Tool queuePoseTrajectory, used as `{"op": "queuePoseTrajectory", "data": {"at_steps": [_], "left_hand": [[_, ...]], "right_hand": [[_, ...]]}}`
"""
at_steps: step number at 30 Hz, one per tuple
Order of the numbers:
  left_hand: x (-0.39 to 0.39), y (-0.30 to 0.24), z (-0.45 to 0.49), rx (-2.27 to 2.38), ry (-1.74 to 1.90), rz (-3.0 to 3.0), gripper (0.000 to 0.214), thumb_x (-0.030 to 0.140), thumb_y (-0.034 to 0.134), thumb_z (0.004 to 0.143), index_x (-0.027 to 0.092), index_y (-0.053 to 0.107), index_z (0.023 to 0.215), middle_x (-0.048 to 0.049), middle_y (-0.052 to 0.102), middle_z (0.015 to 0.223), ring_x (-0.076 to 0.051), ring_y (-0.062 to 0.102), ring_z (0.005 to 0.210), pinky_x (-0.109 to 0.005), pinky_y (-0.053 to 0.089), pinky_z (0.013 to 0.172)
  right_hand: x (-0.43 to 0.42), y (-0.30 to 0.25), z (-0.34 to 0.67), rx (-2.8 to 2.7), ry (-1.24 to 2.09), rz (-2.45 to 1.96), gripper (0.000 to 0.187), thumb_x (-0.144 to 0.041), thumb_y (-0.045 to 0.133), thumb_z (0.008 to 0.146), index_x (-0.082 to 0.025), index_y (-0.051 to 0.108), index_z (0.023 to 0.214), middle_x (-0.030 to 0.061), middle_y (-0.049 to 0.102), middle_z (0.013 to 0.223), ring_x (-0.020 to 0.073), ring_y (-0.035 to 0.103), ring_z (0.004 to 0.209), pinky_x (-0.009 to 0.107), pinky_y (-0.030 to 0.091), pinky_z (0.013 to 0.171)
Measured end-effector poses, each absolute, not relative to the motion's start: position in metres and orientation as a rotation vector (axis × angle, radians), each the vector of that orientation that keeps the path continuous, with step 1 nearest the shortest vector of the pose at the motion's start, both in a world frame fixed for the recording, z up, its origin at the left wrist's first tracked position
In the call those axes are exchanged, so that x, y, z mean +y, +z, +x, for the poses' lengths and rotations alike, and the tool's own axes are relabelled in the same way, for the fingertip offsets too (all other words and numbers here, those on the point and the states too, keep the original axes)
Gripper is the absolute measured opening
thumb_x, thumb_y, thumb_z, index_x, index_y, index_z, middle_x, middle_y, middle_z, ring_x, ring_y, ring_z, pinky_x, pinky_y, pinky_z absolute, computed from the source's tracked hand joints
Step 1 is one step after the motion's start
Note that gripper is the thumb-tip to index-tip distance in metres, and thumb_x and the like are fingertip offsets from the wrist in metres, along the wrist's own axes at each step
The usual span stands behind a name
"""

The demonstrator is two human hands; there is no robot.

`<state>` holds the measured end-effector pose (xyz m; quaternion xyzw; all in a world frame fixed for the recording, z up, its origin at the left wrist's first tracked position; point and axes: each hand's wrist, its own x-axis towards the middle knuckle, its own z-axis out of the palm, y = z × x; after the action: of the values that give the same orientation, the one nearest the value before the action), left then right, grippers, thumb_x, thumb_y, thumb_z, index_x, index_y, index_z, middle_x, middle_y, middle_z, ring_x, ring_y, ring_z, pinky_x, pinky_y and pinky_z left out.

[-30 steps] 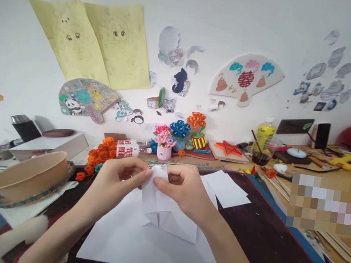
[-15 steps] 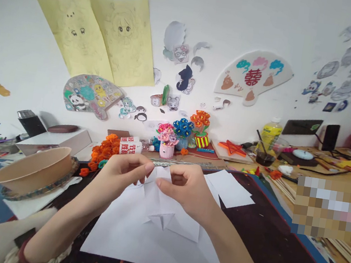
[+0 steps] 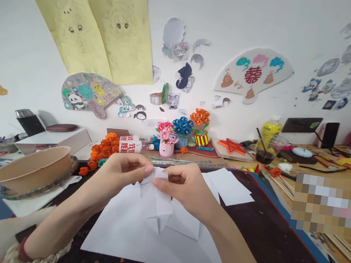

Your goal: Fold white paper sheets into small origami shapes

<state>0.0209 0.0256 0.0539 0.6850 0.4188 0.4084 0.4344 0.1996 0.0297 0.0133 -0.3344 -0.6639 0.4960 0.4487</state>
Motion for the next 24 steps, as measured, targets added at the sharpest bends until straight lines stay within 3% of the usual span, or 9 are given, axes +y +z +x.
{"op": "queuePoseTrajectory", "data": {"at_steps": [10,19,24], "left_hand": [[0.0257,0.0497,0.0219,1.113,1.070,1.794,0.021,0.034,0.066,0.079,0.016,0.065,0.068,0.0010,0.054,0.064,-0.010,0.043,0.058,-0.023,0.031,0.052],[0.0256,0.0512,0.0226,1.125,1.105,1.864,0.025,0.030,0.055,0.088,0.015,0.065,0.070,0.0016,0.056,0.063,-0.009,0.046,0.058,-0.022,0.035,0.054],[0.0270,0.0495,0.0217,1.145,1.092,1.914,0.025,0.035,0.058,0.087,0.016,0.064,0.071,0.0019,0.057,0.065,-0.009,0.048,0.060,-0.021,0.036,0.055]], "right_hand": [[0.0282,0.0129,0.1995,-1.610,1.243,-0.850,0.051,-0.041,0.074,0.072,-0.019,0.033,0.050,-0.0070,0.026,0.053,0.0075,0.024,0.049,0.024,0.017,0.044],[0.0278,0.0123,0.1987,-1.564,1.271,-0.869,0.035,-0.042,0.074,0.071,-0.015,0.053,0.060,-0.0051,0.035,0.056,0.0085,0.032,0.051,0.023,0.023,0.045],[0.0275,0.0120,0.1987,-1.588,1.244,-0.883,0.038,-0.043,0.073,0.071,-0.016,0.051,0.057,-0.0054,0.032,0.055,0.0082,0.030,0.050,0.023,0.021,0.045]]}}
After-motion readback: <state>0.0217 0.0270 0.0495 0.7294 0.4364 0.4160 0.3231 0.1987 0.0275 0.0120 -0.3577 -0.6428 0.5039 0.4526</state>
